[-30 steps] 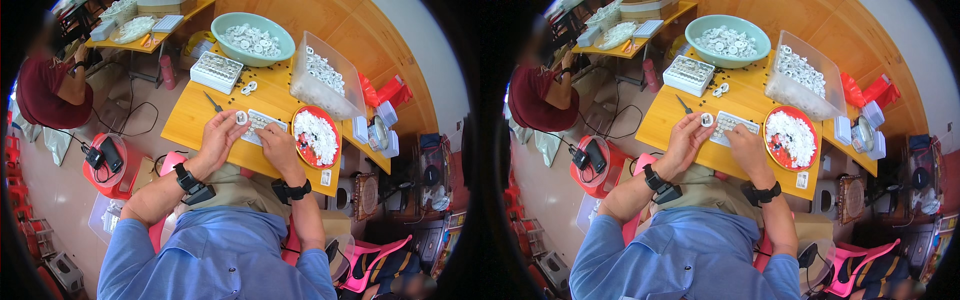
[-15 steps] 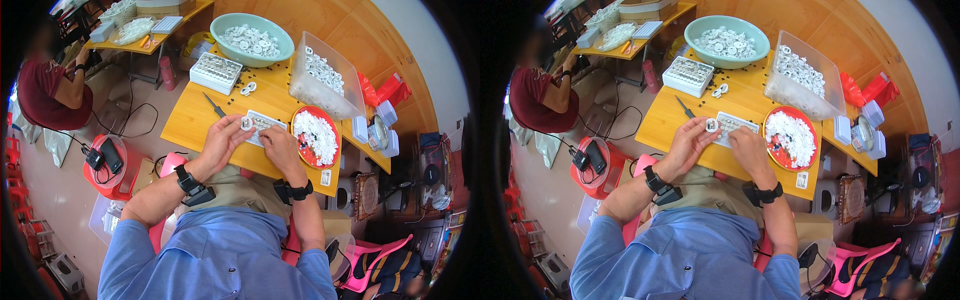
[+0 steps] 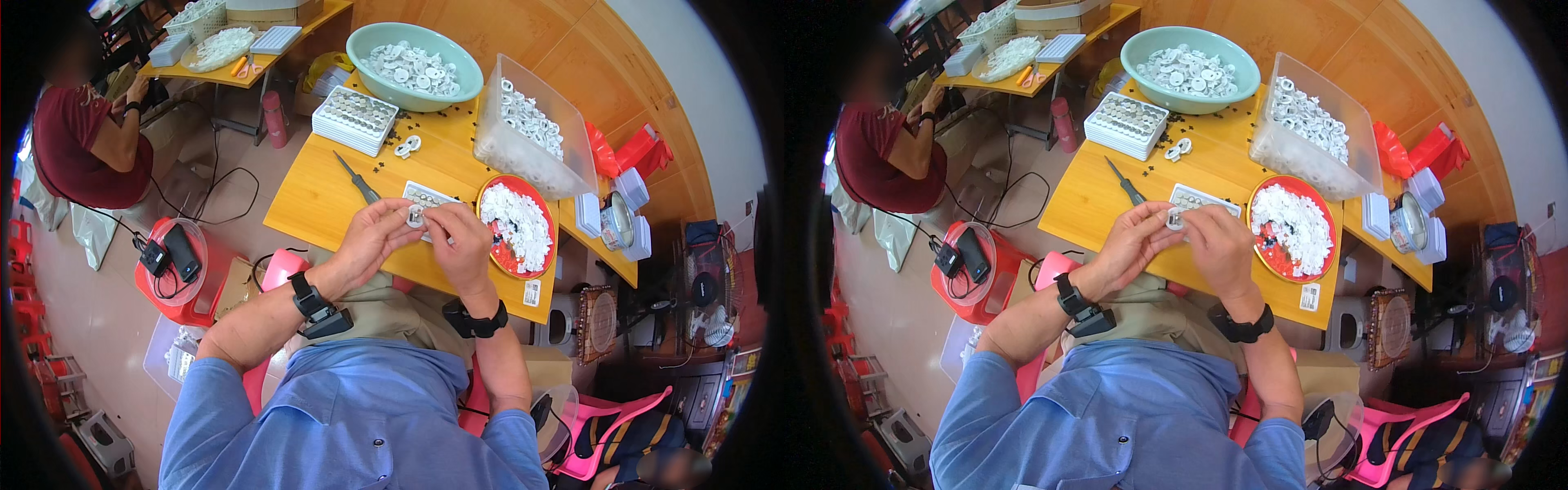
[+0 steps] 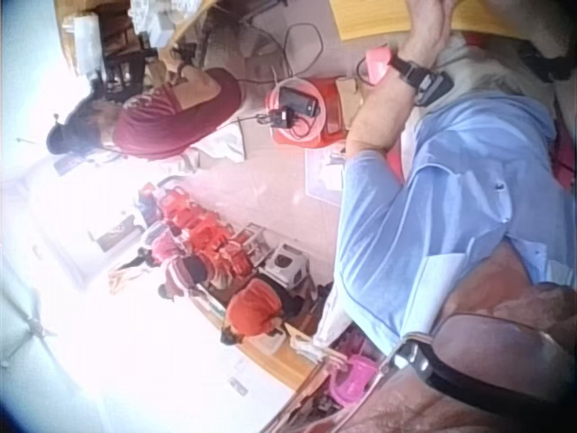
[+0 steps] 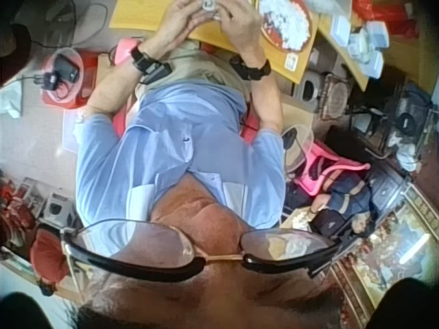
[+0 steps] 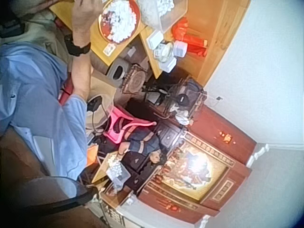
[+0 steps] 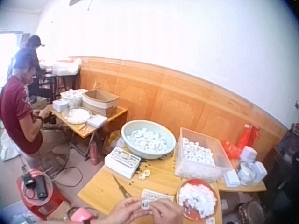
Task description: Assembling small white plastic components by pressing them into a tray.
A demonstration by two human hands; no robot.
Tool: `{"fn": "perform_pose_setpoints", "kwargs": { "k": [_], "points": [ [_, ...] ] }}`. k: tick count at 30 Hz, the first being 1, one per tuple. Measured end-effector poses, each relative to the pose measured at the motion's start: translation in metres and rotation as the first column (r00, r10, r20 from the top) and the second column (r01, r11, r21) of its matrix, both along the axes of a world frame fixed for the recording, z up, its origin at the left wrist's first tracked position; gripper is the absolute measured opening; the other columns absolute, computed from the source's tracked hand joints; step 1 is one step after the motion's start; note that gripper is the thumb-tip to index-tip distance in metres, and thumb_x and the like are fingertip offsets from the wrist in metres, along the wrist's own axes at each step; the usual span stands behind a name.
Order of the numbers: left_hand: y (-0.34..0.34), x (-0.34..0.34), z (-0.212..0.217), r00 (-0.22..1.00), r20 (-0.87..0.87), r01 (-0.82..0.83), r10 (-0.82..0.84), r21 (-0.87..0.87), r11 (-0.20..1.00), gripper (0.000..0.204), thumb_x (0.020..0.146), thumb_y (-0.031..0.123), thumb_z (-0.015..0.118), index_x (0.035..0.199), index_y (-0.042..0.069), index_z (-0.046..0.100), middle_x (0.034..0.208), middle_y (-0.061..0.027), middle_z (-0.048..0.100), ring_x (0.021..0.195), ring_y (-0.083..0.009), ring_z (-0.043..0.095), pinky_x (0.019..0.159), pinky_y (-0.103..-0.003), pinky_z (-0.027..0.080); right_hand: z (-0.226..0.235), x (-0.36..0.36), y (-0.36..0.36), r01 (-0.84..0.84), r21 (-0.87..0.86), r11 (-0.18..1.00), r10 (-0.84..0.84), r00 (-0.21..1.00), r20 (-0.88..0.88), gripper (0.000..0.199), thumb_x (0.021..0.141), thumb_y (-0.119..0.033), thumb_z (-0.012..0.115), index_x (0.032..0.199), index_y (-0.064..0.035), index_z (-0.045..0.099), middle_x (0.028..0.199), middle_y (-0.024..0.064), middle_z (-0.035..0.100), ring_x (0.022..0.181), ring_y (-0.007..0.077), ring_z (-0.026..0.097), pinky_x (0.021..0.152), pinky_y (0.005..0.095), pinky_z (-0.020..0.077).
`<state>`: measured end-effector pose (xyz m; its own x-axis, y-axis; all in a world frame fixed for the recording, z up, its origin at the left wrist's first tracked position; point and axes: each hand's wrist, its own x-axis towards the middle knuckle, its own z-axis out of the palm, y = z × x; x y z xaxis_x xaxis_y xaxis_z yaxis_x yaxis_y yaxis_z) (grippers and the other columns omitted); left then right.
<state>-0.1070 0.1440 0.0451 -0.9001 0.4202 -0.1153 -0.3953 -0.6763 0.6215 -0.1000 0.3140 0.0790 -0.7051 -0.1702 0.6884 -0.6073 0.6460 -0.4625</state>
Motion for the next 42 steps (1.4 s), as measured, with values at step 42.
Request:
{"fn": "perform_pose_setpoints", "kwargs": {
  "k": [42],
  "points": [
    [0.003,0.002,0.006,0.992,-0.081,0.071,-0.099,-0.294,0.953,0.02,0.102,0.011,0.05,0.117,-0.002,0.052,0.11,-0.0142,0.064,0.097,-0.02,0.068,0.089,-0.029,0.057,-0.017,-0.005,0.011,0.043,-0.587,0.808,0.399,0.692,0.601,0.014,0.081,-0.001,0.07,0.092,0.0012,0.061,0.077,0.0049,0.064,0.067,0.0103,0.063,0.061,0.0238,0.0512]
  ]
}}
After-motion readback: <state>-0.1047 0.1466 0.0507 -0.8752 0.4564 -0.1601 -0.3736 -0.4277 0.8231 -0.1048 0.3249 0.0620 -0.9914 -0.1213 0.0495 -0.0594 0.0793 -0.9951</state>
